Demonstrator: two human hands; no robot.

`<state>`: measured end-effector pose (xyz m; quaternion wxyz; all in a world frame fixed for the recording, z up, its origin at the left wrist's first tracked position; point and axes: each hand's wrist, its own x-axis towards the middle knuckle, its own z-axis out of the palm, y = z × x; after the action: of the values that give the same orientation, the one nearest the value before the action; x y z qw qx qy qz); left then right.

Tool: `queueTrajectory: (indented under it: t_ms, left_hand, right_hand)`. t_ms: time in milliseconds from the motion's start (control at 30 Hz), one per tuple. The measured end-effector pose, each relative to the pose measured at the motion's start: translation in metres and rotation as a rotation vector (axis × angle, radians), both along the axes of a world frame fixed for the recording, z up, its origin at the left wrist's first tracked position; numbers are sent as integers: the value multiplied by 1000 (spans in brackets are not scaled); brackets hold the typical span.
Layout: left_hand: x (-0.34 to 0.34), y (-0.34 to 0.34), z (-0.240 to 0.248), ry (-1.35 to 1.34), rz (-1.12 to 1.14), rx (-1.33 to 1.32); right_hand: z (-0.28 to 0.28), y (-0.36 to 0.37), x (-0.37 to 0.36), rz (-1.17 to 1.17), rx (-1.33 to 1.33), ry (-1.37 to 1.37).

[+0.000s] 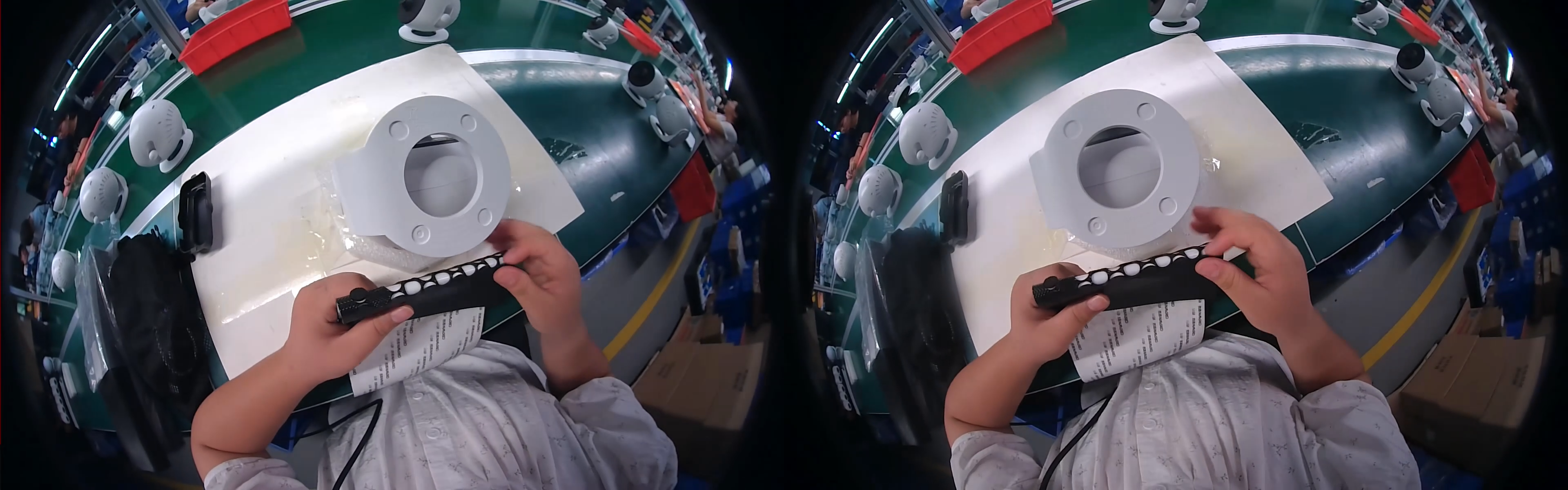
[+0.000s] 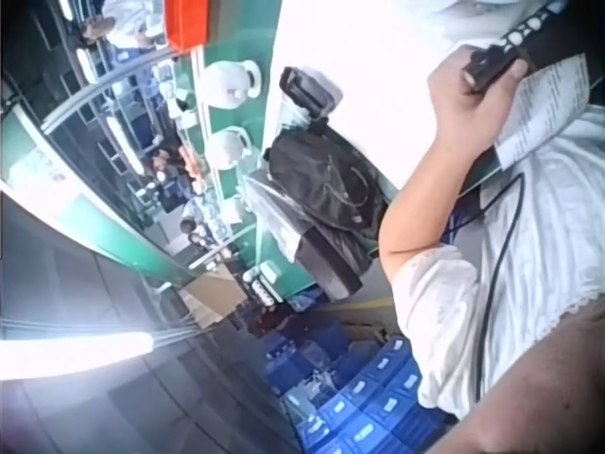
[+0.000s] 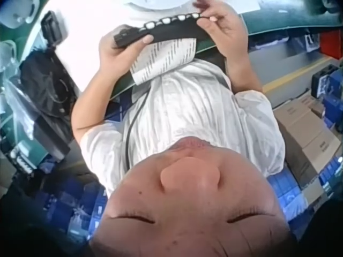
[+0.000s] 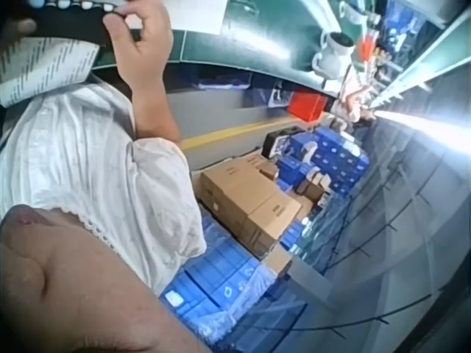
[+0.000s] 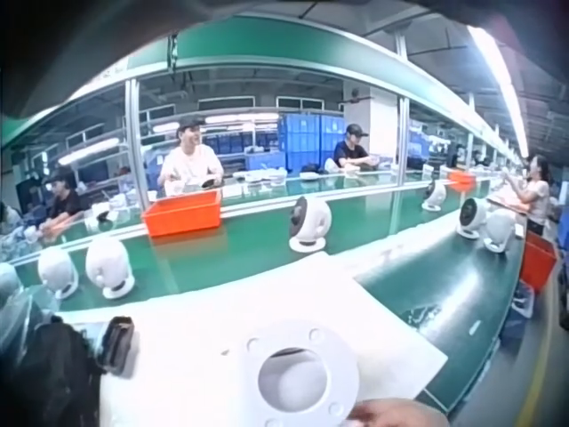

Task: Assemble small security cameras by inserting components into the base at a factory workstation.

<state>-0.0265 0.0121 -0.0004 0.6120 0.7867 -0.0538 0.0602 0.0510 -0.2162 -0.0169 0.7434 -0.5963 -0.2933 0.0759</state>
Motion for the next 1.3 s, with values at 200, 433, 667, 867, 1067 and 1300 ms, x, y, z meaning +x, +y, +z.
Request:
queueTrajectory:
  t_ms: [200,433,667,867,1067,1300]
  left_hand:
    - [-2,2,0,-37,8,8]
    - [-9,17,-1,-9,25,88]
    - [-15,29,-7,-98,0,37]
    - [-17,28,3,13,-31,0]
    - [-16,39,-7,-664,-45,378]
    - [-15,58,-25,-745,23,385]
  right_hand:
    - [6,14,-1,-332,-248,-740]
    - [18,32,-16,-266,-373,-915]
    - [5,66,-25,-237,-45,-777]
    - [-6,76,-27,-178,235,-1001]
    - [69,77,18,-3,-74,-686]
    - [81,98,39,-75,-192,-685]
